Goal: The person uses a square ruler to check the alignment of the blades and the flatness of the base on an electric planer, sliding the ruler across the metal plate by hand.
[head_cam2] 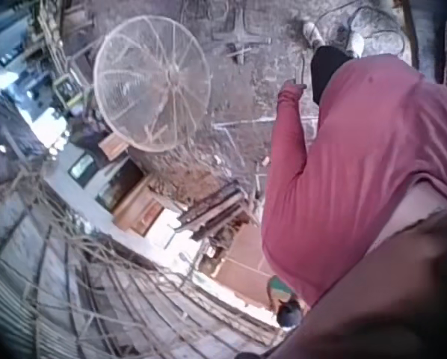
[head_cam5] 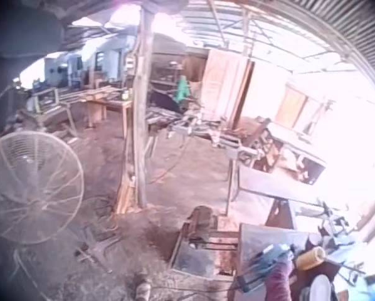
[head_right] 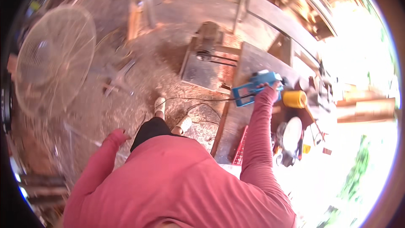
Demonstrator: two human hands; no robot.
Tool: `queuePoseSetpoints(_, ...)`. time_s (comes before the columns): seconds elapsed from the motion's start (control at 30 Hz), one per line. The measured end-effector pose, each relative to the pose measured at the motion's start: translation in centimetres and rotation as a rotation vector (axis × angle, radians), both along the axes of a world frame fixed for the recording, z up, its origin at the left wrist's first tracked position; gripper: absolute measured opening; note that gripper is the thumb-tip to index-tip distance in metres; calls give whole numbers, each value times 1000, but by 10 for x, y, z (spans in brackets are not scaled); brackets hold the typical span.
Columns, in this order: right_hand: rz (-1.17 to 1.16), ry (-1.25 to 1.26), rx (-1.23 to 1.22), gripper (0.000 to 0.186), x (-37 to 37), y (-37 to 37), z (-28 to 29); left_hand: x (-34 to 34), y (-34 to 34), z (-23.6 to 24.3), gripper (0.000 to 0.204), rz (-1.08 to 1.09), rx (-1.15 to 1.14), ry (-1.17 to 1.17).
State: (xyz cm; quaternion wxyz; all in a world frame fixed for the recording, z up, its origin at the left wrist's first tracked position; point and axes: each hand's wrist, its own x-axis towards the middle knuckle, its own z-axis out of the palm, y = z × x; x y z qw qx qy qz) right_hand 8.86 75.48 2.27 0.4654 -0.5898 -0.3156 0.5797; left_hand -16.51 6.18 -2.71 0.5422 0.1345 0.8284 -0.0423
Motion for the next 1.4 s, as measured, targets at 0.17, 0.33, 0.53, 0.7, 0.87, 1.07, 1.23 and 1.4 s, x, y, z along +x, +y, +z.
queuePoseSetpoints(0.17, -127, -106, -12, 53, 29, -17, 86, -115, 97, -53, 83, -150, 62, -149)
queuePoseSetpoints(0.33, 311, -641, -61, 47, 32, -74, 131, -193, 179, -113, 64, -417, 159, -39)
queuePoseSetpoints(0.53, 556, -1509, 207, 57, -9, -142, 117, -215, 367, -66, 60, -365, 309, -182)
queuePoseSetpoints(0.7, 978, -1760, 295, 68, -54, -148, 95, -203, 457, -83, 50, 122, 832, -411)
queuePoseSetpoints(0.87, 954, -1580, -192, 57, -85, -172, 68, -141, 537, -1, 45, 179, 1074, -681)
queuePoseSetpoints(1.07, 645, -1704, 405, 53, -39, -207, -30, -69, 560, 102, 46, 470, 918, -1119)
queuePoseSetpoints(1.23, 506, -1435, 0, 57, -87, -158, -43, -21, 588, 111, 45, 406, 1174, -1113)
queuePoseSetpoints(1.4, 415, -1945, 167, 43, -81, -139, -90, 86, 631, 140, 43, 89, 1484, -884)
